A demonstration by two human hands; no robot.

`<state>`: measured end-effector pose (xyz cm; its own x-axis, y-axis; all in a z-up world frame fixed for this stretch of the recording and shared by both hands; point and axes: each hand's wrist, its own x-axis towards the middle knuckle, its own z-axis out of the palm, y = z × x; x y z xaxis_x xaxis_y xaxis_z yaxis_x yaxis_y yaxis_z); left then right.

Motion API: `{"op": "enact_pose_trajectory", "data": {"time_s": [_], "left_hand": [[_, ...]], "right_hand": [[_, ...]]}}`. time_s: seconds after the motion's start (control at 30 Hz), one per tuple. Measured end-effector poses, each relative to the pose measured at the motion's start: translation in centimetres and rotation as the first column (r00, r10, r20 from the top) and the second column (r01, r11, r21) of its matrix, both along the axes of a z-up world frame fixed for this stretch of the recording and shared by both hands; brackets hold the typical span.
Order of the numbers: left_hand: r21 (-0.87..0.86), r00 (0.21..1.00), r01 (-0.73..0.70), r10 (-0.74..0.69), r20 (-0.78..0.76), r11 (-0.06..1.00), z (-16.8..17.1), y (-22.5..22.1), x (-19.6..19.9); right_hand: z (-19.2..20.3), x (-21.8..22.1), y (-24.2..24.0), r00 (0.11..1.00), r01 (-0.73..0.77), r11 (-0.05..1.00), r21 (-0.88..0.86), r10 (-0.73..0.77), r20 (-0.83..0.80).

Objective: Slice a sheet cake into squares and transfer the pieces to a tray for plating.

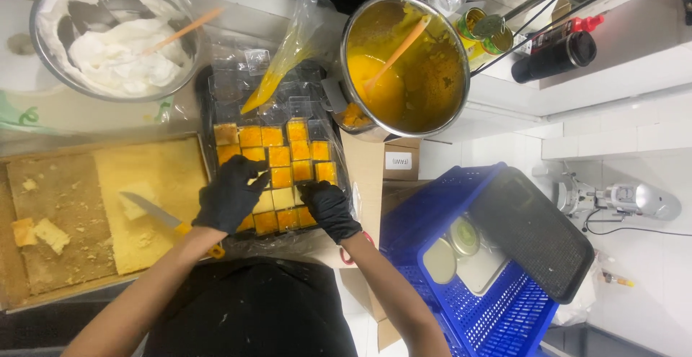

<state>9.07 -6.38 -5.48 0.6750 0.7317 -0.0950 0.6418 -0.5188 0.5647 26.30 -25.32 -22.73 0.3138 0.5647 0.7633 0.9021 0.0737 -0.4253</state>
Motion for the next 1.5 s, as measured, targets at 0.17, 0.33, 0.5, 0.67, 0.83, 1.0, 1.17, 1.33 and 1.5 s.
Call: {"op": "enact_pose_trajectory", "data": {"time_s": [0.17,0.33,0.5,0.67,0.83,1.0,1.17,1.33,1.5], "left_hand": [[-0.373,0.965,-0.137,0.209,0.159,0.918,10.1,3.6,-2.1],[-0.376,0.961,-0.26,0.278,-0.006,0.889,13.9,8.2,-6.8],[-0.049,0.877,-0.323,0.279,-0.391,0.945,9.8,11.1,-13.0],[-0.215,0.85,-0.325,0.185,-0.493,0.921,3.7,11.6,-17.3],[-0.308,0.954,-0.251,0.18,-0.242,0.918,2.9,8.9,-16.1],[0.137,0.99,-0.142,0.143,0.004,0.98,-7.2,9.4,-19.1],[-0.167,0.978,-0.162,0.181,0.103,0.973,-5.4,9.5,-18.9],[-0.196,0.949,-0.235,0.268,0.164,0.952,1.1,8.5,-17.1],[-0.852,0.676,-0.311,0.728,0.114,0.422,7.0,8.8,-15.5]], "right_hand": [[-4.1,2.3,-3.3,0.924,0.082,0.807,-0.585,0.159,0.348],[13.1,-1.0,0.2,0.986,0.14,0.744,-0.654,-0.041,0.163],[13.3,-1.2,0.2,0.997,-0.022,0.664,-0.747,0.071,0.034],[12.9,-1.6,0.1,0.992,-0.023,0.693,-0.721,-0.073,-0.102],[16.2,-4.9,1.7,0.988,0.14,0.694,-0.706,-0.049,0.147],[18.3,-11.4,4.6,0.875,-0.454,0.62,-0.64,0.176,-0.451],[18.3,-16.9,11.1,0.782,-0.624,0.283,-0.729,0.236,-0.577],[11.8,-18.8,12.1,0.795,-0.607,0.349,-0.714,0.26,-0.548],[20.0,-17.0,11.7,0.566,-0.765,0.411,-0.496,0.062,-0.822]]}}
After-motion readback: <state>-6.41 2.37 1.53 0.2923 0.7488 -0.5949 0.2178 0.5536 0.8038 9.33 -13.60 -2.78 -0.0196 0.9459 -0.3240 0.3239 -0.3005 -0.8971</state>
